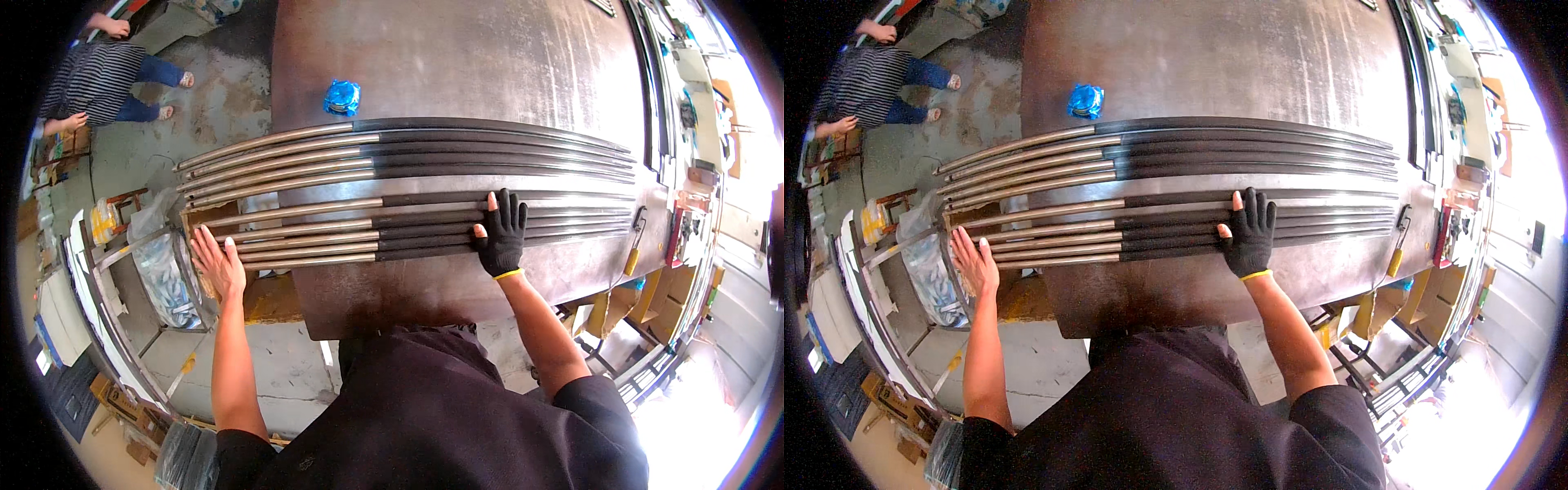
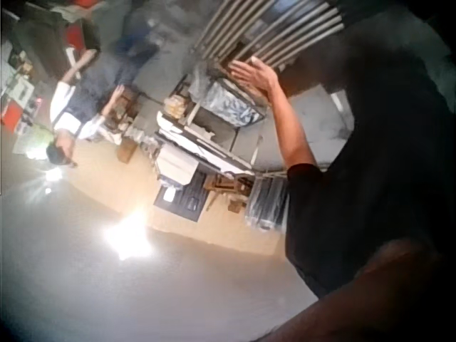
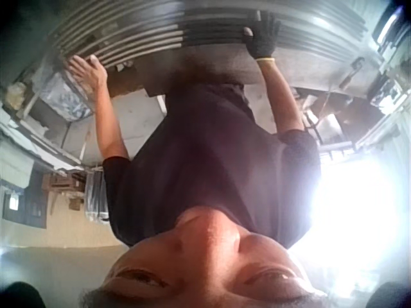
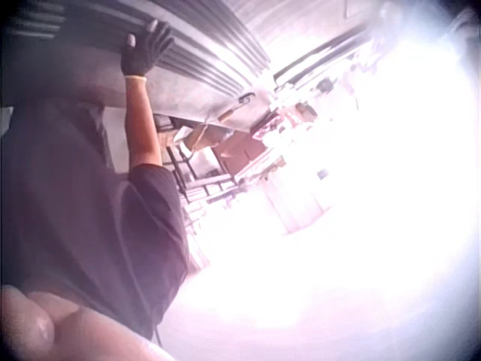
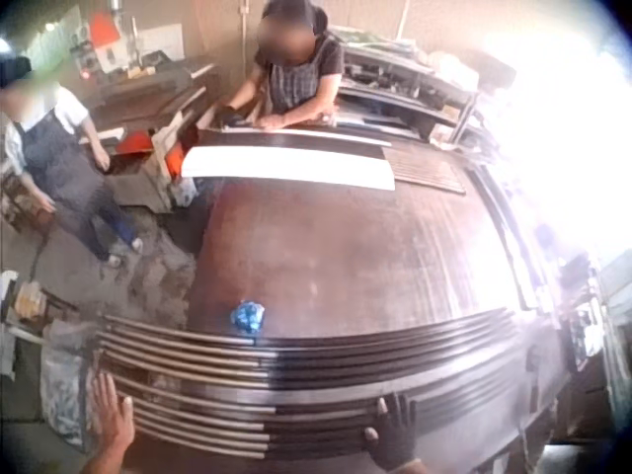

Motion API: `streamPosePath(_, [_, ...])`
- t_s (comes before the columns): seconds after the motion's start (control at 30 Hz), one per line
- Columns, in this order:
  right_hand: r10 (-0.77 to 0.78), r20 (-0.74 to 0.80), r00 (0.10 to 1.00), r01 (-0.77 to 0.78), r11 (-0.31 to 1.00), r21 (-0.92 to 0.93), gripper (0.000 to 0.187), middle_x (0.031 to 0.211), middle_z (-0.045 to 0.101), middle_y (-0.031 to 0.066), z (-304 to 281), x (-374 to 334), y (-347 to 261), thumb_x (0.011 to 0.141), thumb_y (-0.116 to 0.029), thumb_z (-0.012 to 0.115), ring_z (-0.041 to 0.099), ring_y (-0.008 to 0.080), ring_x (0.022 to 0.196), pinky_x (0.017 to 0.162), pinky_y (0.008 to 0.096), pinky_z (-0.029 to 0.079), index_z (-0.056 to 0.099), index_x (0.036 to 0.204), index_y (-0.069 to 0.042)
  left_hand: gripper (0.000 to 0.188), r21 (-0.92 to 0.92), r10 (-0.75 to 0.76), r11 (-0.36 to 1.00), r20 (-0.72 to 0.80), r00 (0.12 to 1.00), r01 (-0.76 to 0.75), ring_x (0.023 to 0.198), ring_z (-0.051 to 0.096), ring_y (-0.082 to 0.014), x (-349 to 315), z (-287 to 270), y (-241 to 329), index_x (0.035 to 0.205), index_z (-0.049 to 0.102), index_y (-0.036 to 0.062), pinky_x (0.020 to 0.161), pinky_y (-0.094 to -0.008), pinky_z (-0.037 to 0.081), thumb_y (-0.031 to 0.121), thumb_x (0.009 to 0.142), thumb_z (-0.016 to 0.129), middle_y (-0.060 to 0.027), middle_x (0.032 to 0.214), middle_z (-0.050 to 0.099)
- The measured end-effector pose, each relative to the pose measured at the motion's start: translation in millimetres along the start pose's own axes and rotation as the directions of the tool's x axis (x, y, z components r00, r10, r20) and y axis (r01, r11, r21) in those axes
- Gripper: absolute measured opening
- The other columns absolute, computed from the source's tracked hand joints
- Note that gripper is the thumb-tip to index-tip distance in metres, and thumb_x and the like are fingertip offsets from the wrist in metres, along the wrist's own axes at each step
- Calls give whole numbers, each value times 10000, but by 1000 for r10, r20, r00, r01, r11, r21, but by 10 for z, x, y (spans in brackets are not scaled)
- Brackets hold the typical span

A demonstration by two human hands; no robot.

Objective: The person places multiple long metal rods onto a large curved metal surface, aligning them in parallel rows. The person uses both hands to position and adjust the rods, occasionally using a tool to secure or mark them. Another person is visible in the background working separately.

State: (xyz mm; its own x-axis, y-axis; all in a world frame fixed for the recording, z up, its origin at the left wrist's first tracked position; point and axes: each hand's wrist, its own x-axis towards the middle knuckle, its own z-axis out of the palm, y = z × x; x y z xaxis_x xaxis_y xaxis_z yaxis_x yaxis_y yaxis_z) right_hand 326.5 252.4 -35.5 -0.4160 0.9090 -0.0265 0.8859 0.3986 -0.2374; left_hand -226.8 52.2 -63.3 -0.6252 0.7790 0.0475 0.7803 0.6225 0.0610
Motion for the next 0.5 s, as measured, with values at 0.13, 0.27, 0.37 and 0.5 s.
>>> streamPosePath(0.13, [-65, -149, 987, 67, 998, 12, 714, 1556, 315, 247, -134, 472, 43, 967, -437, 528, 279, 447, 1441, 1183, 576, 150, 302, 1532, -63, 770, -97, 55, 993, -118, 991, -67, 1514, 94, -398, 431, -167, 369, 1584, 167, 94, 1203, -576, 90, 575, 1013, 354, -199, 1633, 145])
streamPosePath(0.27, [-82, -229, 970, 73, 996, -44, 710, 1563, 315, 231, -179, 1439, -67, 985, -448, 511, 280, 423, 1449, 1184, 556, 171, 279, 1541, -73, 785, -156, 180, 968, -114, 977, -197, 1519, 93, -371, 1096, -124, 901, 1586, 138, 78, 1223, -518, 100, 543, 1011, 402, -191, 1642, 114])
streamPosePath(0.37, [-142, -204, 969, 119, 986, -120, 725, 1558, 327, 223, -11, 1761, -120, 958, -469, 544, 287, 428, 1442, 1182, 552, 184, 319, 1518, -67, 804, -61, 252, 964, -83, 964, -258, 1525, 101, -328, 1316, 121, 1077, 1589, 124, 90, 1236, -479, 76, 593, 1006, 353, -161, 1650, 106])
streamPosePath(0.5, [-142, -142, 980, 124, 983, -132, 718, 1547, 341, 227, 91, 1664, -132, 947, -474, 552, 305, 433, 1429, 1184, 550, 191, 352, 1500, -62, 792, 5, 269, 963, -1, 963, -269, 1519, 143, -311, 1157, 137, 1138, 1583, 144, 73, 1232, -490, 99, 572, 1007, 359, -160, 1642, 150])
